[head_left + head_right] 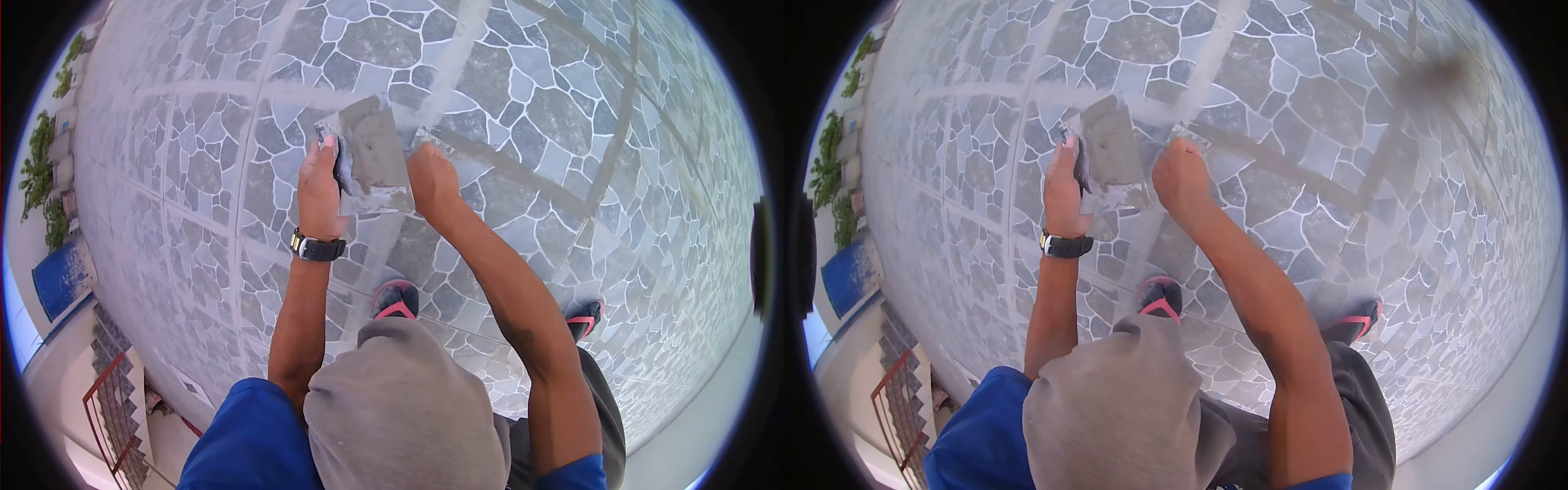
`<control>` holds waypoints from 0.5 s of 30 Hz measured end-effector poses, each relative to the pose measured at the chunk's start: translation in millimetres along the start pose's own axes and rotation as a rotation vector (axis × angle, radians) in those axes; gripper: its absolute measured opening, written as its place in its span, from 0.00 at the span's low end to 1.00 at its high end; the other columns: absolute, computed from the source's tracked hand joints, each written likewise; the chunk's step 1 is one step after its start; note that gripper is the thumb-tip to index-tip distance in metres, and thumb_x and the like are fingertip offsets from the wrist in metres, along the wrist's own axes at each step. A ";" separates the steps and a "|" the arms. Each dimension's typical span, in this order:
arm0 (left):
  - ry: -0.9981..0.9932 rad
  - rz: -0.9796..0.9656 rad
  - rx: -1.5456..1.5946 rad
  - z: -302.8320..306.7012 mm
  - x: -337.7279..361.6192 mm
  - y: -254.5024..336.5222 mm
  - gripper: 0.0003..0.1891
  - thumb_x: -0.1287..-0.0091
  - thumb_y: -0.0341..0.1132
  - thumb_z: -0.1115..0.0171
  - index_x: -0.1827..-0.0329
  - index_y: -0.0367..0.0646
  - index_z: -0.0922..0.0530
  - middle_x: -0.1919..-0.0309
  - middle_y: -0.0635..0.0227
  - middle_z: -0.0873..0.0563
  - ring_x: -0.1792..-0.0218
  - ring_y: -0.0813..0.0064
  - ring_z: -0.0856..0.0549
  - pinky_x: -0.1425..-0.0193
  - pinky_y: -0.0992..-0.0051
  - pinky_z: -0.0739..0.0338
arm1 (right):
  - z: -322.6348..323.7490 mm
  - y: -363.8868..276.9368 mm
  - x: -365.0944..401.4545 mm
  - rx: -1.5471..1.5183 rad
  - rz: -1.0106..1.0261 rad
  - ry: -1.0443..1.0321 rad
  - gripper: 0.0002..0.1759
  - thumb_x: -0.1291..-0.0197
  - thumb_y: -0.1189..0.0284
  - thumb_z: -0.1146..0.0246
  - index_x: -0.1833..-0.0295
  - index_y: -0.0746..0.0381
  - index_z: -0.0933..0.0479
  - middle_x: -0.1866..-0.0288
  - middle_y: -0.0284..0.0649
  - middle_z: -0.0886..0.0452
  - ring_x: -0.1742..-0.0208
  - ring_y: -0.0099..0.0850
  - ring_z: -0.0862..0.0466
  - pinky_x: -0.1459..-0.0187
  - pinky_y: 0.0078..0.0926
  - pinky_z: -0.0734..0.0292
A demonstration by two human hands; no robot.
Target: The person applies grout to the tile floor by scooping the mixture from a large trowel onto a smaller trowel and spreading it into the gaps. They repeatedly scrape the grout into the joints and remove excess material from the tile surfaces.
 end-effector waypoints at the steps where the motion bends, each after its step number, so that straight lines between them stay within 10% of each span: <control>1: 0.033 0.088 0.121 -3.9 -1.5 5.0 0.41 0.50 0.30 0.34 0.28 0.31 0.35 0.37 0.39 0.24 0.35 0.41 0.25 0.33 0.62 0.30 | 22.4 11.9 -0.8 -0.166 0.026 -0.008 0.11 0.48 0.72 0.36 0.61 0.68 0.17 0.64 0.50 0.20 0.56 0.40 0.21 0.65 0.30 0.17; 4: 0.211 0.440 0.511 -18.6 -5.5 29.1 0.41 0.49 0.32 0.34 0.28 0.32 0.35 0.36 0.40 0.25 0.36 0.42 0.25 0.33 0.62 0.30 | 24.2 18.4 -4.2 -0.108 -0.040 -0.002 0.10 0.46 0.73 0.37 0.60 0.65 0.15 0.58 0.46 0.18 0.54 0.38 0.20 0.63 0.29 0.18; 7: 0.082 0.132 0.199 -5.0 1.4 0.8 0.41 0.48 0.34 0.32 0.28 0.32 0.35 0.36 0.42 0.25 0.37 0.44 0.24 0.33 0.62 0.30 | 2.9 -1.4 -10.6 0.169 -0.116 0.021 0.09 0.45 0.74 0.38 0.61 0.62 0.14 0.56 0.43 0.17 0.51 0.37 0.19 0.62 0.28 0.20; 12: 0.054 0.129 0.206 -1.2 4.9 8.3 0.42 0.48 0.36 0.29 0.29 0.32 0.35 0.35 0.43 0.25 0.37 0.47 0.23 0.35 0.62 0.29 | 68.6 30.0 -9.8 -0.241 -0.020 -0.075 0.08 0.44 0.73 0.38 0.64 0.62 0.14 0.55 0.44 0.17 0.50 0.41 0.21 0.53 0.38 0.23; 15: 0.089 0.148 0.343 -9.1 5.9 28.3 0.26 0.31 0.42 0.42 0.34 0.35 0.30 0.46 0.59 0.20 0.47 0.70 0.20 0.45 0.73 0.25 | 68.5 34.0 -23.0 -0.097 -0.027 0.169 0.09 0.42 0.72 0.39 0.63 0.62 0.15 0.52 0.45 0.18 0.48 0.41 0.23 0.45 0.48 0.29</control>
Point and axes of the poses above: each hand's wrist, its own x-axis away from the middle knuckle, its own z-axis out of the back of the hand, y = z × x, the point moved 2 cm from there along -x, towards the middle knuckle
